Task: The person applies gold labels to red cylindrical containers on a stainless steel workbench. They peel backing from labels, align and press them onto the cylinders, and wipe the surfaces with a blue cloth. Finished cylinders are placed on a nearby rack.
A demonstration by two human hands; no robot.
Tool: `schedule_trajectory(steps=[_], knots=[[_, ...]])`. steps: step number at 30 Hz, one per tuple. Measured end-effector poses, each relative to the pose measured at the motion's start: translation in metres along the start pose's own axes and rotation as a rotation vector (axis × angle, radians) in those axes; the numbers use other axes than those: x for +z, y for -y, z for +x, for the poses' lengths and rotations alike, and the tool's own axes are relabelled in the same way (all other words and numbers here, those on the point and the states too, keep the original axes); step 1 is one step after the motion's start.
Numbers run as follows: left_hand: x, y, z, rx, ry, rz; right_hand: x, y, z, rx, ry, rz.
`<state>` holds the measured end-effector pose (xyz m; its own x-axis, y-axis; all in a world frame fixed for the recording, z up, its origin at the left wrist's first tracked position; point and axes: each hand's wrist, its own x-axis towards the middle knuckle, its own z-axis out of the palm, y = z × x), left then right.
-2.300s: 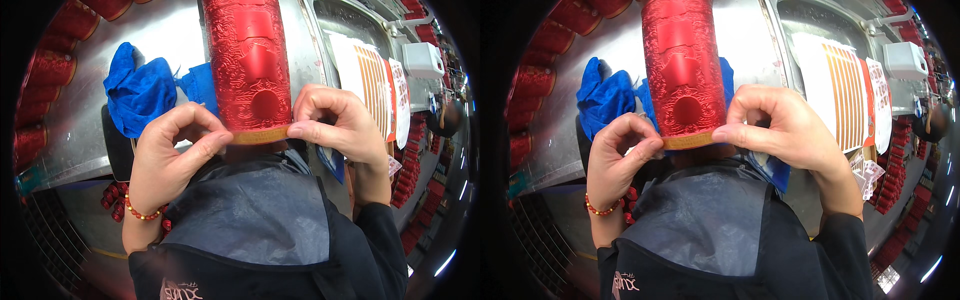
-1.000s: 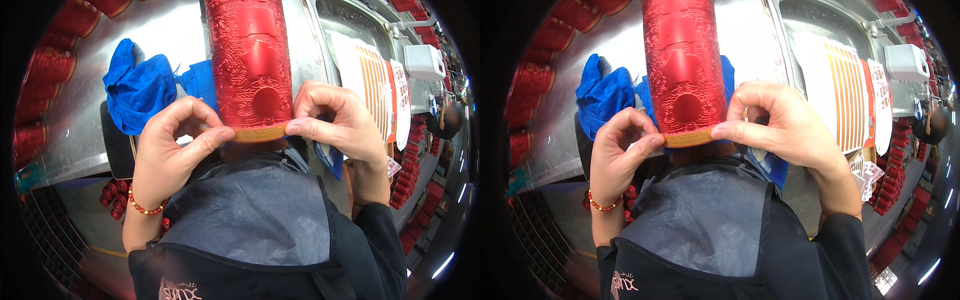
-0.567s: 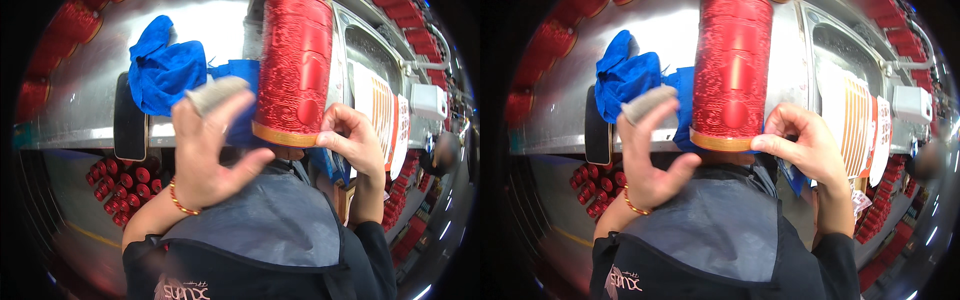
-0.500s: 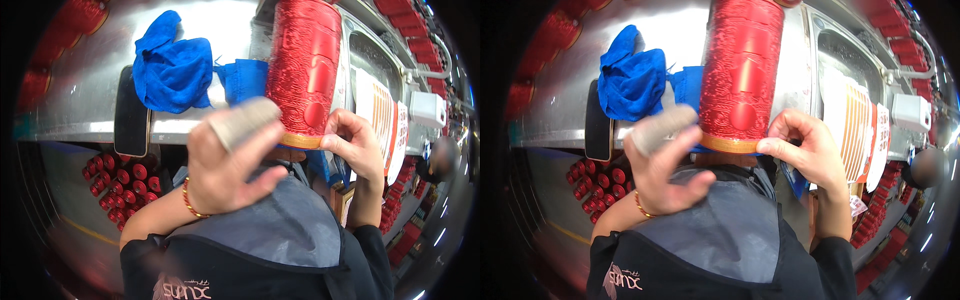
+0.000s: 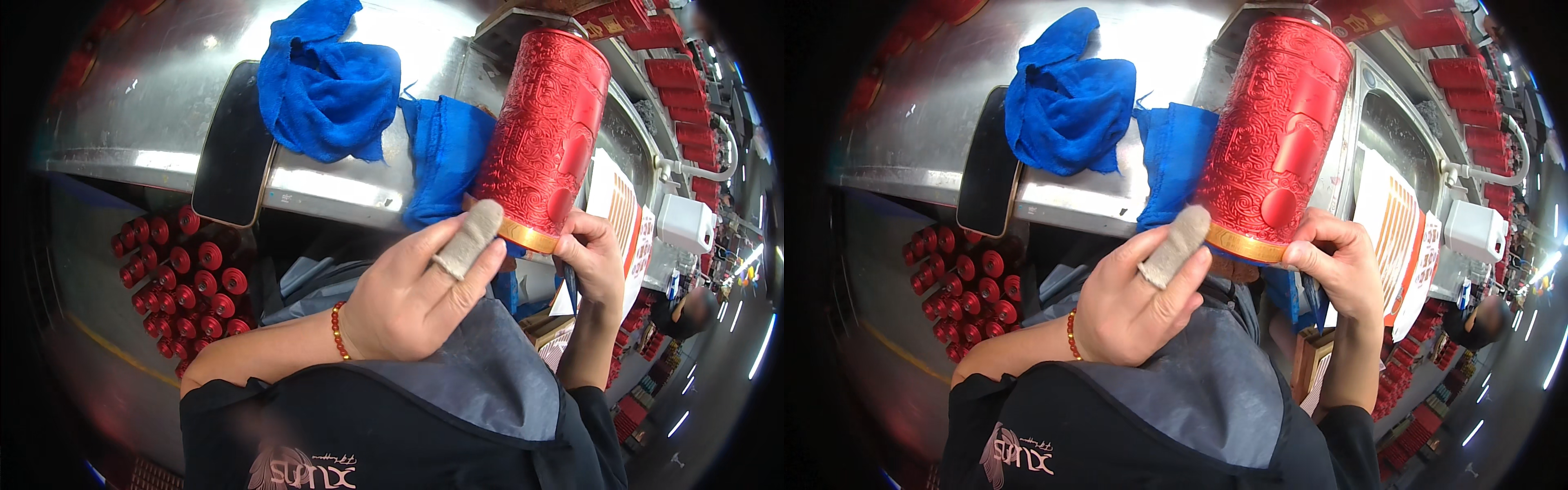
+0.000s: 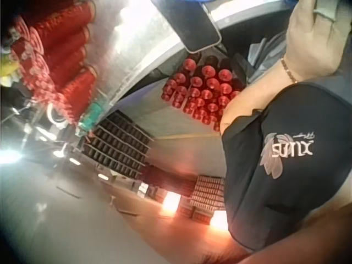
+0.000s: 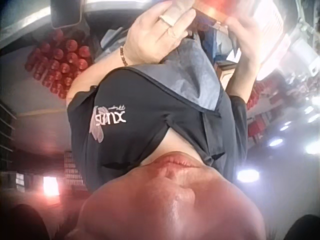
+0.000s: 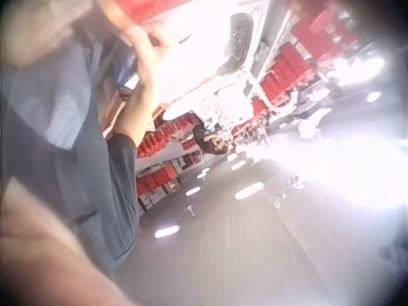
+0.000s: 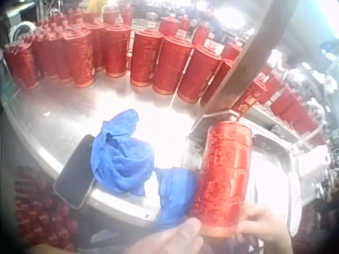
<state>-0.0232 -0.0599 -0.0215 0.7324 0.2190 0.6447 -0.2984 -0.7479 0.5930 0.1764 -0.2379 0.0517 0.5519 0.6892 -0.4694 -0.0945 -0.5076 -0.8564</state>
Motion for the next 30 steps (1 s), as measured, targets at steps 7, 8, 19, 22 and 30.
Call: schedule_trajectory(steps=[7, 8, 19, 22, 30], knots=[[-0.004, 0.007, -0.004, -0.257, 0.052, -0.166, -0.003, -0.003, 0.004, 0.056, 0.051, 0.139], [-0.005, 0.008, -0.003, -0.280, 0.054, -0.187, -0.006, -0.005, 0.005, 0.069, 0.057, 0.146], [-0.007, -0.006, 0.004, -0.111, 0.054, -0.185, -0.001, -0.003, 0.003, 0.065, 0.026, 0.162], [0.003, -0.011, 0.021, 0.039, 0.047, -0.094, 0.001, -0.014, 0.007, -0.050, 0.001, 0.074], [0.025, 0.010, 0.061, -0.043, 0.063, 0.105, 0.008, -0.010, -0.001, -0.135, -0.038, 0.208]])
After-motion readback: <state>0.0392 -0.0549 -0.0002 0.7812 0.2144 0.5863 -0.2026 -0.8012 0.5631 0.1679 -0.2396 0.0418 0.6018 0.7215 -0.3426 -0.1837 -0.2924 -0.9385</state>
